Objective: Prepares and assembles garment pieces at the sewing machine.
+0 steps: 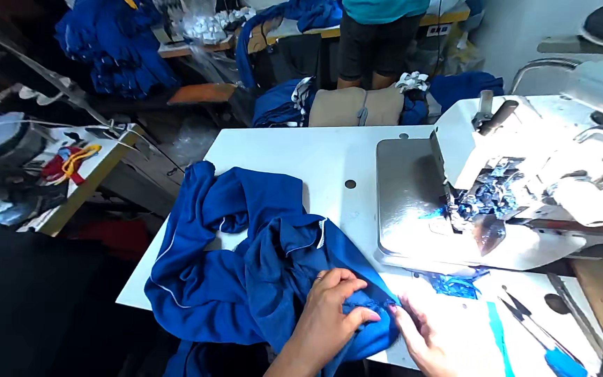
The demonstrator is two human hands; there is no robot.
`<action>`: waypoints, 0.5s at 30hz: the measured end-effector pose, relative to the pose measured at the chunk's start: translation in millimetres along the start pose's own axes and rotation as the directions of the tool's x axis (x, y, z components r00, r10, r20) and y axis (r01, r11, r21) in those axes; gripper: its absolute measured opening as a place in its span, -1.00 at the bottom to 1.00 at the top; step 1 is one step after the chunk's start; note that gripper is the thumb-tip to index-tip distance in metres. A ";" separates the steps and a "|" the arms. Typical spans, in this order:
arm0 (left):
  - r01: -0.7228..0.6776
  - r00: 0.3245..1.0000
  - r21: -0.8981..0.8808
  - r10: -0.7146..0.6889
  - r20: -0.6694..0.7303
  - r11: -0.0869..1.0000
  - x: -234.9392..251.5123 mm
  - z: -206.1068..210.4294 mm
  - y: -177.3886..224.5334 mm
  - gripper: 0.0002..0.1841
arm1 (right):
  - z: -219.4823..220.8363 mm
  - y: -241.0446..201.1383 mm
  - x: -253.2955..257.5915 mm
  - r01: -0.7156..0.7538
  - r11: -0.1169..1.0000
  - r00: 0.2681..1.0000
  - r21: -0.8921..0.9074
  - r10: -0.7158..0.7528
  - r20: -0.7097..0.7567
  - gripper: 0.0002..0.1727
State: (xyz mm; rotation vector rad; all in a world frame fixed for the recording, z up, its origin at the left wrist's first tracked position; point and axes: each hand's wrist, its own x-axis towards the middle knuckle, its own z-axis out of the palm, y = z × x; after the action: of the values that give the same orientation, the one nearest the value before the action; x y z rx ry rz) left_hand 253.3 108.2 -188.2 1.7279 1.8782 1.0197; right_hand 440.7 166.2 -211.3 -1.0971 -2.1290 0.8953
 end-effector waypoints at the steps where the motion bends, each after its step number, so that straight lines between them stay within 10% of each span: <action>1: -0.018 1.000 0.026 0.018 -0.005 1.000 -1.5 5.2 0.8 -0.52 | -5.3 -2.1 -2.1 -0.018 1.000 0.999 0.025 0.017 0.027 -0.69; 15: -0.214 0.973 -0.066 0.218 0.071 0.975 14.9 43.2 27.9 -0.77 | -50.4 3.3 -23.7 -0.052 0.997 0.987 0.063 0.042 0.158 -0.75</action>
State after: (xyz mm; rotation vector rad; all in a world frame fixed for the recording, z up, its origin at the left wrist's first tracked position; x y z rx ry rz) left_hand 300.7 132.6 -193.6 1.9406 1.6231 1.0577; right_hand 491.0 162.5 -187.5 -1.0783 -2.1894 1.1000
